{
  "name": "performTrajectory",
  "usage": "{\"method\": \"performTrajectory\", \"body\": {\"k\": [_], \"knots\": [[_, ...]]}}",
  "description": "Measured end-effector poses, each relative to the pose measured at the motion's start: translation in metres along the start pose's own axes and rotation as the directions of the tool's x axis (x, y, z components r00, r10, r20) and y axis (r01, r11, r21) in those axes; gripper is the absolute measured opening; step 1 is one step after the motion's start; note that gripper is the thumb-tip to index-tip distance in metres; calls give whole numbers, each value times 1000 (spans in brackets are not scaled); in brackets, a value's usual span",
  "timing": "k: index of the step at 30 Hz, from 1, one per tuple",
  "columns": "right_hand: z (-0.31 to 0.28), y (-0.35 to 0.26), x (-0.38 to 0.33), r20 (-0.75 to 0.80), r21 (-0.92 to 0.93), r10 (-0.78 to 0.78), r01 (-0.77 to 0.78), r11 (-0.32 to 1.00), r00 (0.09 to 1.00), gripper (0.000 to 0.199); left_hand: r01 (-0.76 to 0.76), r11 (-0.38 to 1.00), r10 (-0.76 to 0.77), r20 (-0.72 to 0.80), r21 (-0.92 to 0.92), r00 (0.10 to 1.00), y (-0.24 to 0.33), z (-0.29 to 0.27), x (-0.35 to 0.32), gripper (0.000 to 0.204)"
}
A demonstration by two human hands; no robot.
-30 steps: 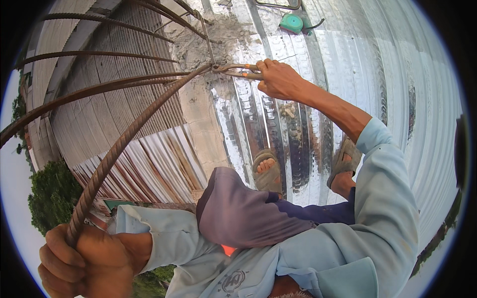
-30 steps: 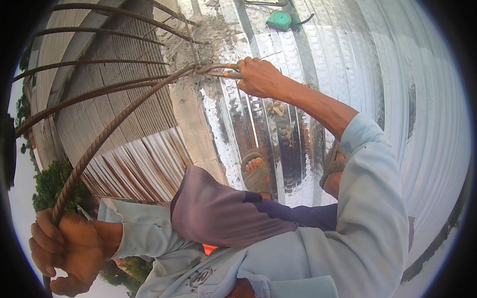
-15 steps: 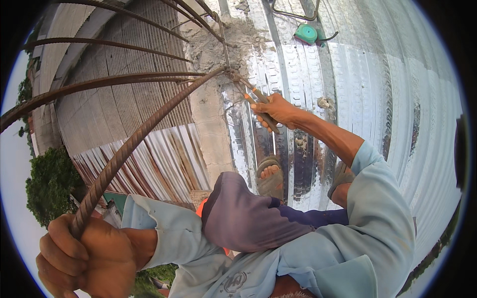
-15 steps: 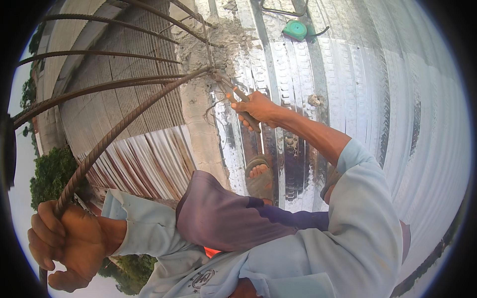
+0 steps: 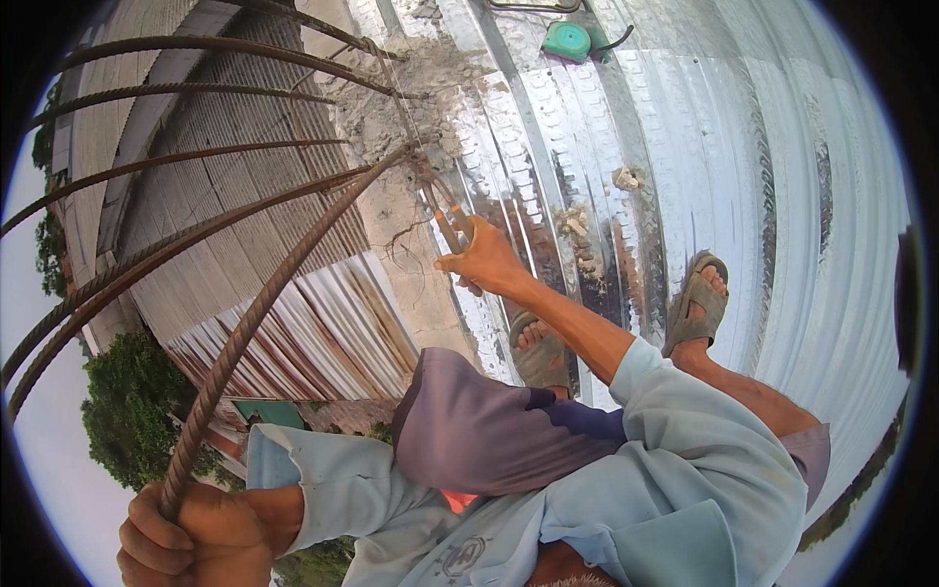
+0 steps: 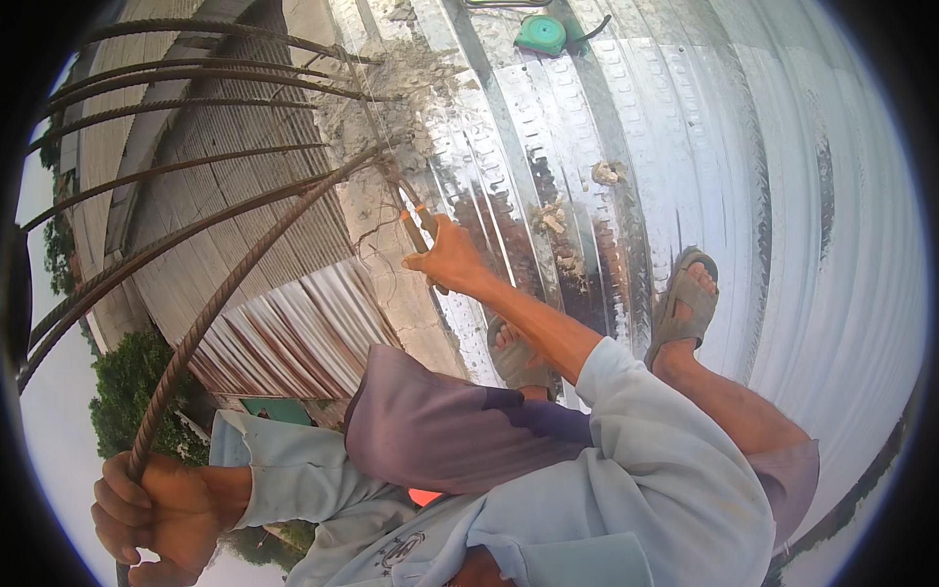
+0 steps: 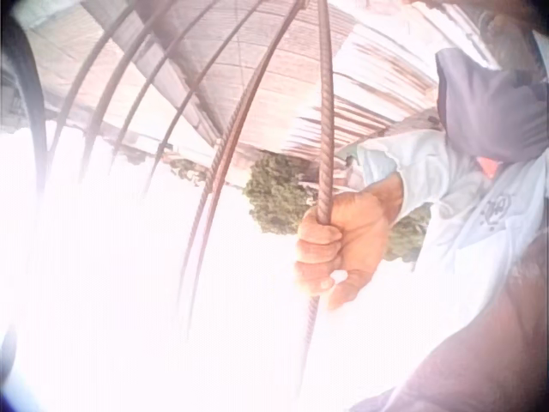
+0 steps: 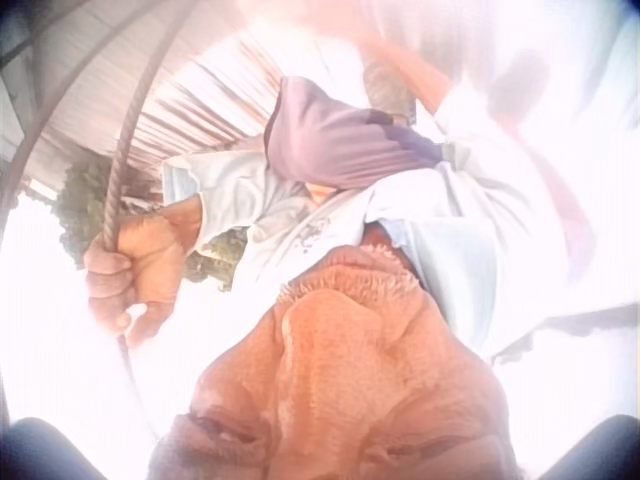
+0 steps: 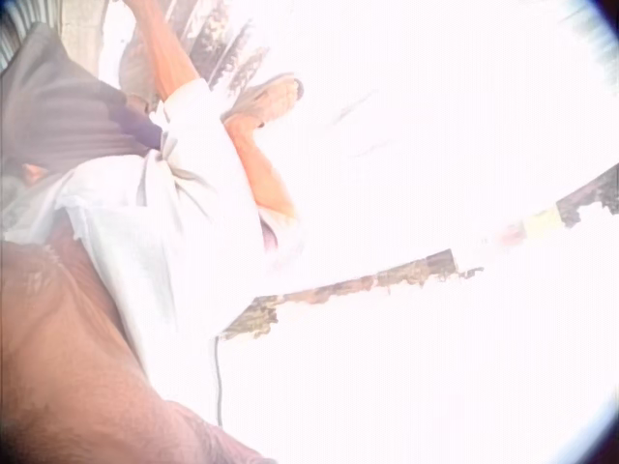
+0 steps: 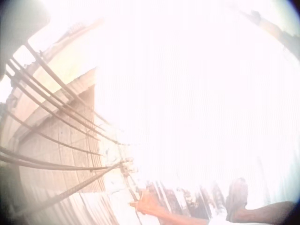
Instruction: The person works on a corrugated metal roof, manipulating metal rods and using a hammer to secure them. They also handle a metal frame and a measuring tape to align and measure components.
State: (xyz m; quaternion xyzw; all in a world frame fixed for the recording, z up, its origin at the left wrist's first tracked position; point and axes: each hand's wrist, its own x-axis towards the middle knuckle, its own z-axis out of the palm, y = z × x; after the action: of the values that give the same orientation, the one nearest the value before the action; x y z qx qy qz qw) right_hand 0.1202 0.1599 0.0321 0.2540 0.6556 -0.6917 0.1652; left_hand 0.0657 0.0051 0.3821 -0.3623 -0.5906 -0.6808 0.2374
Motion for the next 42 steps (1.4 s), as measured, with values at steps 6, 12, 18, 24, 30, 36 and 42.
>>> {"method": "performTrajectory", "body": {"k": [6,12,18,24,30,36,42], "knots": [[-56,16,8,-51,-859,-662,306,411,748,57,1,996,-10,-97,-85,995,2,-1,0,27],[-96,4,19,153,-906,-617,359,224,772,45,1,997,-24,-273,-83,962,3,2,3,20],[-127,-56,40,410,-132,151,-105,986,899,49,7,996,-29,-245,-89,969,5,-3,5,19],[-150,-43,59,618,183,164,-343,921,769,44,14,997,-35,-269,-77,962,4,2,5,21],[-159,-63,67,455,-694,-173,470,546,873,64,40,993,-67,-252,-109,966,2,-3,9,20],[-163,-41,90,617,-773,-680,464,-432,396,47,33,997,-49,-256,-67,965,4,-3,9,19],[-172,-39,108,577,-816,-612,419,-398,541,23,48,993,-71,-227,-103,971,7,-6,12,19]]}}
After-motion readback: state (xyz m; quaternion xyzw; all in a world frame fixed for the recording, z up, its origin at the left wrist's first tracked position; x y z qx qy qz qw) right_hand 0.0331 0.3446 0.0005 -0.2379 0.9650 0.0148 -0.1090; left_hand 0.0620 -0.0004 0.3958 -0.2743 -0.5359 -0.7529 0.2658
